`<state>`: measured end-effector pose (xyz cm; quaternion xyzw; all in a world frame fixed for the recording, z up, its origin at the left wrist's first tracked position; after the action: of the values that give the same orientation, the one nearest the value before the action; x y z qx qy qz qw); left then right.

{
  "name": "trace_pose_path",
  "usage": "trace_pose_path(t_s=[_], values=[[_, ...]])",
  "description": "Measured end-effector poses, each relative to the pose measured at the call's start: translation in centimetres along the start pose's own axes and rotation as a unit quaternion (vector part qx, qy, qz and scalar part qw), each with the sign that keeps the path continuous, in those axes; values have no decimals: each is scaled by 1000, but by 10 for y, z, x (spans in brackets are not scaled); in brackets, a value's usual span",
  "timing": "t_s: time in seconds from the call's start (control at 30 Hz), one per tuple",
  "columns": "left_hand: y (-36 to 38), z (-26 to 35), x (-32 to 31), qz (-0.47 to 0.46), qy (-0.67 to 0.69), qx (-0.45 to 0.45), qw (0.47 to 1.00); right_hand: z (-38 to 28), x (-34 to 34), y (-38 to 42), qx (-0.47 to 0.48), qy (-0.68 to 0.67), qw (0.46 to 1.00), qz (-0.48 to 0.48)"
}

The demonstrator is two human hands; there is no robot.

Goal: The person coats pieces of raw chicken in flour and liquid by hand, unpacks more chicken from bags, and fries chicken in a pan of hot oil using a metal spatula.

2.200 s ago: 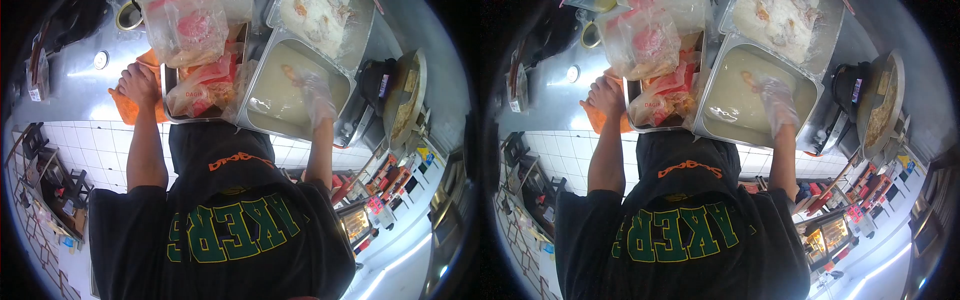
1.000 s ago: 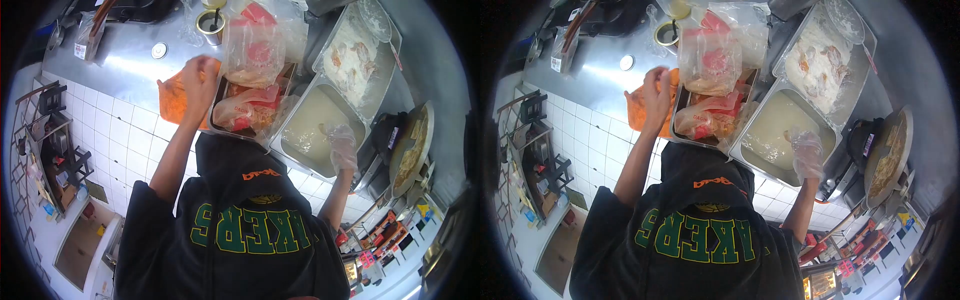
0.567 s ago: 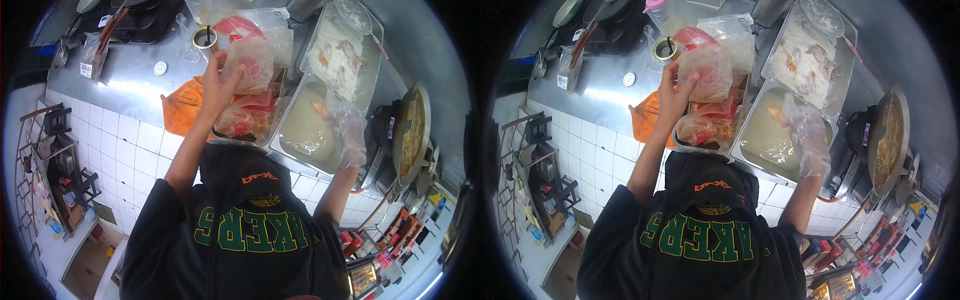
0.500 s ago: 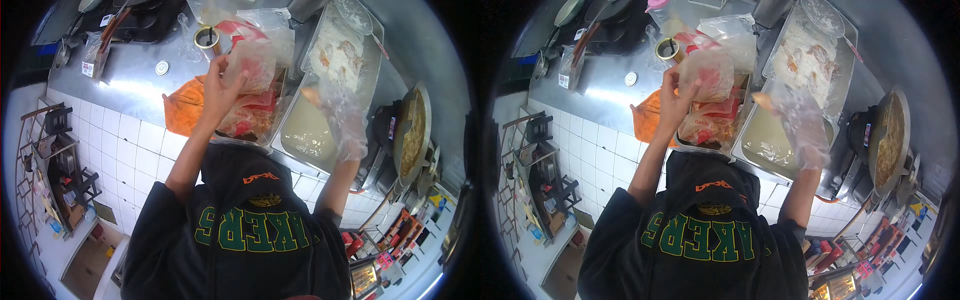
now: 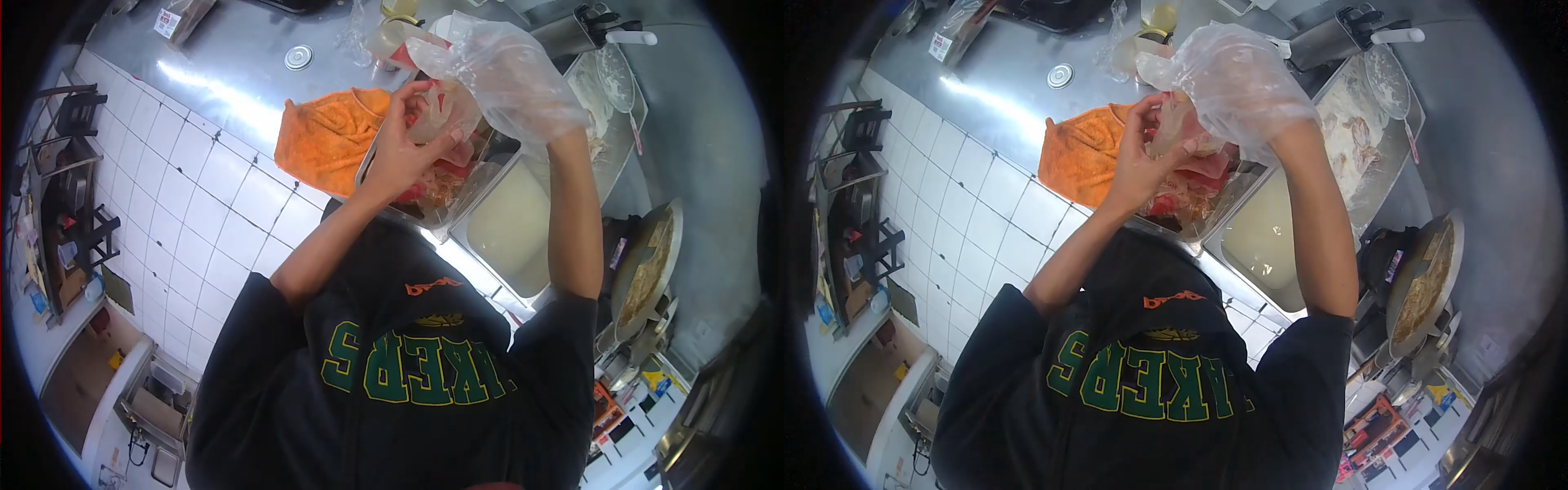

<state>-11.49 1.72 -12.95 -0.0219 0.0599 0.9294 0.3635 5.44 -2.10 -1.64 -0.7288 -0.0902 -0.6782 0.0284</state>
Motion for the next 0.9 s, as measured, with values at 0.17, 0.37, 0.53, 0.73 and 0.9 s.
trace_pose_path(t_s=[0.17,0.37,0.53,0.73,0.9], values=[[-1,-8,-2,12,-53,-30,998,19,-17,-5,-97,-239,966,19],[4,-6,-12,-72,-7,-33,997,38,-20,57,-174,-368,910,82],[4,3,-14,-109,-28,-65,992,45,-33,110,-196,-524,808,185],[1,-3,-21,-108,-27,-62,992,40,-50,141,-235,-706,607,279],[-1,-1,-23,-105,30,-47,993,34,-59,151,-124,-635,675,355]])
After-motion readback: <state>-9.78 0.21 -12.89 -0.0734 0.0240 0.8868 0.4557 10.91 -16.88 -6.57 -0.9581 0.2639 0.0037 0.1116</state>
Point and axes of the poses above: each hand's wrist, its own y-axis away from the middle knuckle, its own x-axis out of the back of the hand, z = x × y, the point moved 3 cm from there along -y, towards the middle knuckle, and after that the axes turned 10 degrees about x, right-handed, at the moved point
